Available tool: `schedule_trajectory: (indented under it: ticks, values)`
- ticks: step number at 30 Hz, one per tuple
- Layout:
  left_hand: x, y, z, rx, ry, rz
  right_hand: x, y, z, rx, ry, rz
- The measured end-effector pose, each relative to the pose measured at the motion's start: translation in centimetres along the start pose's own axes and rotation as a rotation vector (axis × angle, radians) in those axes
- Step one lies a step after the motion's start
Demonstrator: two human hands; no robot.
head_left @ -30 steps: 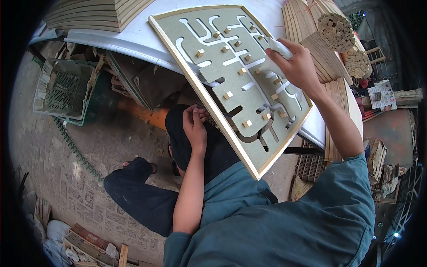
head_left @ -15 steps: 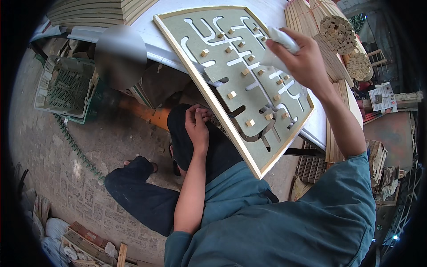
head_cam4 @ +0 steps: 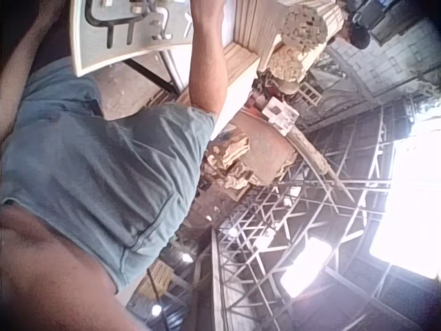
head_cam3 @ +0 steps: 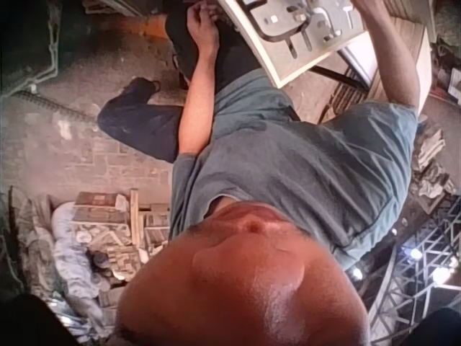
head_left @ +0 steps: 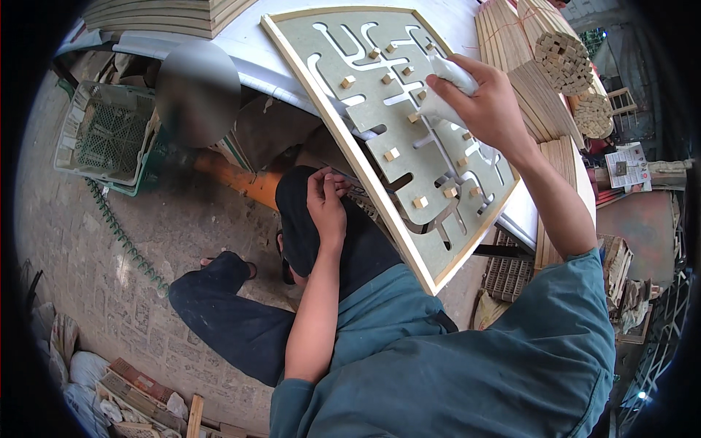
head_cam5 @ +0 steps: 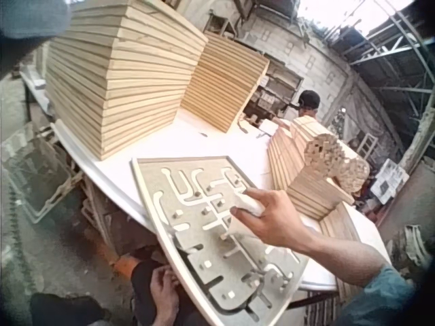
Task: Applying glue to the grooves of a wooden maze-pattern board and aligning wooden sheets for assembly.
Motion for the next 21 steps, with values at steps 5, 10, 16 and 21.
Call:
schedule_trajectory:
  ticks: [5,10,16,21]
  values:
    - [0.0,-0.1,0.2,-0.003,-0.003,0.007,-0.3,0.0,0.1,0.007,0.027,-0.012]
    - [0.0,0.0,0.2,0.0,-0.001,0.011,0.2,0.2,-1.7,0.014,0.05,0.01]
    - [0.0,-0.2,0.0,-0.027,-0.009,0.017,0.1,-2.4,-4.2,0.083,0.043,-0.042]
    - [0.1,-0.4,-0.2,0.015,-0.042,0.019,-1.6,-4.1,-1.9,0.156,-0.059,-0.062]
Point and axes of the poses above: each hand's wrist, its own x-axis towards the middle knuckle, its own z-axis out of the palm, y = z × x, the point moved 4 cm from there along x, towards the middle knuckle, and after that the axes turned 8 degrees about y, right-handed, at the moved point
